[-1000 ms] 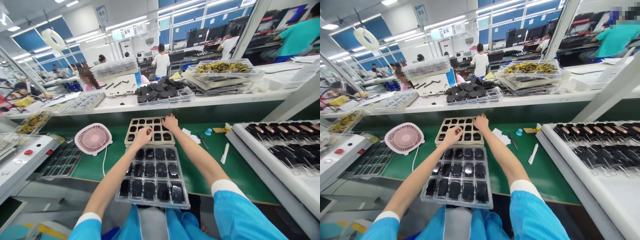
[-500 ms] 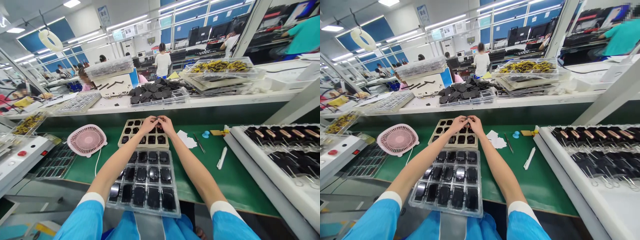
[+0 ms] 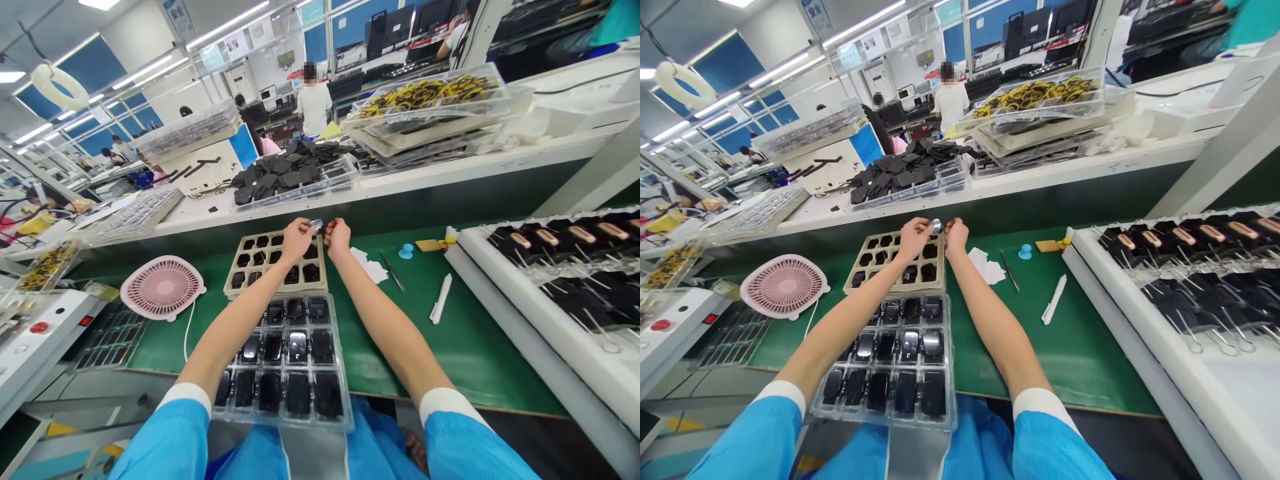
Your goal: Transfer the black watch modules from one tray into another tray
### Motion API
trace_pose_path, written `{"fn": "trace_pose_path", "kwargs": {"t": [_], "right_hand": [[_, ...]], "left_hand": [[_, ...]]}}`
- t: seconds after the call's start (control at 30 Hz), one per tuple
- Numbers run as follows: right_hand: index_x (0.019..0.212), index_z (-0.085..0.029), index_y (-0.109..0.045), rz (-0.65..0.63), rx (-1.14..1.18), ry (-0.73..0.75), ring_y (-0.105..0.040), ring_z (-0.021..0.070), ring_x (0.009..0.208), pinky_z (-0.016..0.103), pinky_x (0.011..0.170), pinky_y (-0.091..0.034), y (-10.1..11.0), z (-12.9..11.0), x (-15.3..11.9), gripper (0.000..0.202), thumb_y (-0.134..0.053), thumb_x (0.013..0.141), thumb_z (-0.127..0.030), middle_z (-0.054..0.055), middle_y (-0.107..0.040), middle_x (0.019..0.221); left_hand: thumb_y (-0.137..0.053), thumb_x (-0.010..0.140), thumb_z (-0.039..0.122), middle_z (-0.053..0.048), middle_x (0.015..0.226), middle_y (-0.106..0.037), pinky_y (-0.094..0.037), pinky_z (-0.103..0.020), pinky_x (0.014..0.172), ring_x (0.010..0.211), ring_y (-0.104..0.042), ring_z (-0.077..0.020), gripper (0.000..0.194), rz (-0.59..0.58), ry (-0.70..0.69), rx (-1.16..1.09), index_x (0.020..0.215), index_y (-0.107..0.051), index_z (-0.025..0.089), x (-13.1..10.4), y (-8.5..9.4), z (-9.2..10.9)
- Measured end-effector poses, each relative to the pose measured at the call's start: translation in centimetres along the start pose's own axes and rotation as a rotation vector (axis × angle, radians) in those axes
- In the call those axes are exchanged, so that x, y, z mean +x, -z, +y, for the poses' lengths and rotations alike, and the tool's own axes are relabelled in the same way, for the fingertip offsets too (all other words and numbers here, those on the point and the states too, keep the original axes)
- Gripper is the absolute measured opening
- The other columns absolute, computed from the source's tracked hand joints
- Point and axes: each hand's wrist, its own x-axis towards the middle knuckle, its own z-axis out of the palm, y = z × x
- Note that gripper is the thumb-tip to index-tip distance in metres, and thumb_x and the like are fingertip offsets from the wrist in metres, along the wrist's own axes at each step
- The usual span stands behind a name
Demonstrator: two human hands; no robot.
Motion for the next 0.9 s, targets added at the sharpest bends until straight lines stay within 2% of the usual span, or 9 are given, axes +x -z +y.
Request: {"fn": "trace_pose_path", "kwargs": {"t": [0.07,0.17,0.27,0.33,0.4,0.47,0.63,0.77,0.9], "right_hand": [[0.073,-0.027,-0.026,0.006,0.254,-0.171,-0.017,0.0131,0.043,0.025,0.038,-0.021,1.0,-0.7,0.2,0.032,-0.023,0.104,-0.035,-0.008,-0.017,0.052],[0.073,-0.025,-0.022,0.026,0.669,-0.375,-0.008,0.01,0.043,0.023,0.036,-0.011,2.0,-1.8,-0.1,0.035,-0.034,0.105,-0.031,-0.01,-0.012,0.051],[0.072,-0.024,-0.025,0.002,0.767,-0.414,-0.008,0.0082,0.042,0.021,0.035,-0.009,2.3,-2.5,-0.5,0.038,-0.037,0.107,-0.031,-0.011,-0.013,0.05],[0.071,-0.024,-0.028,-0.058,0.757,-0.434,-0.008,0.0078,0.041,0.02,0.035,-0.01,2.2,-2.8,-0.6,0.04,-0.036,0.109,-0.031,-0.011,-0.013,0.05],[0.071,-0.024,-0.031,-0.122,0.703,-0.433,-0.008,0.0077,0.042,0.02,0.034,-0.01,2.1,-2.9,-0.6,0.04,-0.036,0.11,-0.032,-0.011,-0.014,0.051],[0.07,-0.023,-0.035,-0.132,0.587,-0.386,-0.01,0.0073,0.042,0.019,0.035,-0.01,2.0,-2.8,-0.5,0.041,-0.04,0.109,-0.034,-0.011,-0.016,0.052],[0.065,-0.023,-0.041,0.007,0.137,-0.129,-0.021,0.008,0.044,0.024,0.039,-0.014,2.3,-1.9,-0.1,0.045,-0.057,0.103,-0.041,-0.008,-0.025,0.052],[0.06,-0.023,-0.044,-0.072,-0.131,0.091,-0.03,0.0111,0.049,0.028,0.048,-0.023,2.8,-1.5,-0.1,0.05,-0.059,0.1,-0.046,-0.005,-0.031,0.052],[0.057,-0.022,-0.042,-0.033,-0.331,0.243,-0.036,0.0138,0.057,0.032,0.06,-0.03,3.2,-1.9,-0.9,0.053,-0.055,0.102,-0.048,-0.003,-0.035,0.053]], "left_hand": [[-0.071,0.092,0.023,-0.009,0.08,-0.076,-0.056,-0.036,0.084,0.083,-0.074,-0.0263,0.017,0.045,0.092,0.079,0.107,-0.073,0.014,0.9,0.4,-0.9],[-0.071,0.092,0.021,-0.008,0.083,-0.077,-0.055,-0.039,0.093,0.094,-0.075,-0.0298,0.023,-0.015,0.135,0.244,0.114,-0.073,0.016,1.8,0.9,-2.2],[-0.067,0.095,0.021,-0.01,0.104,-0.078,-0.054,-0.04,0.1,0.108,-0.073,-0.0311,0.02,-0.138,0.032,0.388,0.114,-0.073,0.019,1.8,0.9,-3.1],[-0.067,0.097,0.026,-0.015,0.125,-0.072,-0.053,-0.041,0.103,0.115,-0.07,-0.0319,0.021,-0.145,-0.018,0.479,0.117,-0.072,0.019,1.4,1.0,-3.2],[-0.066,0.099,0.029,-0.018,0.134,-0.065,-0.053,-0.042,0.103,0.117,-0.068,-0.032,0.026,-0.085,-0.021,0.553,0.122,-0.069,0.018,0.5,1.2,-3.1],[-0.063,0.101,0.031,-0.017,0.127,-0.065,-0.053,-0.041,0.101,0.113,-0.067,-0.0308,0.022,-0.071,-0.048,0.598,0.119,-0.068,0.018,-0.6,1.8,-2.8],[-0.057,0.105,0.035,-0.015,0.117,-0.066,-0.051,-0.043,0.103,0.12,-0.063,-0.0334,0.022,-0.323,-0.186,0.684,0.112,-0.07,0.018,-3.9,3.0,-1.5],[-0.055,0.106,0.037,-0.021,0.13,-0.064,-0.05,-0.049,0.102,0.129,-0.059,-0.0405,0.031,-0.31,-0.047,0.765,0.122,-0.07,0.015,-4.5,2.5,-0.5],[-0.064,0.101,0.039,-0.022,0.13,-0.065,-0.051,-0.047,0.099,0.123,-0.063,-0.0399,0.03,-0.384,0.067,0.725,0.117,-0.069,0.015,-3.2,2.2,-0.3]]}}
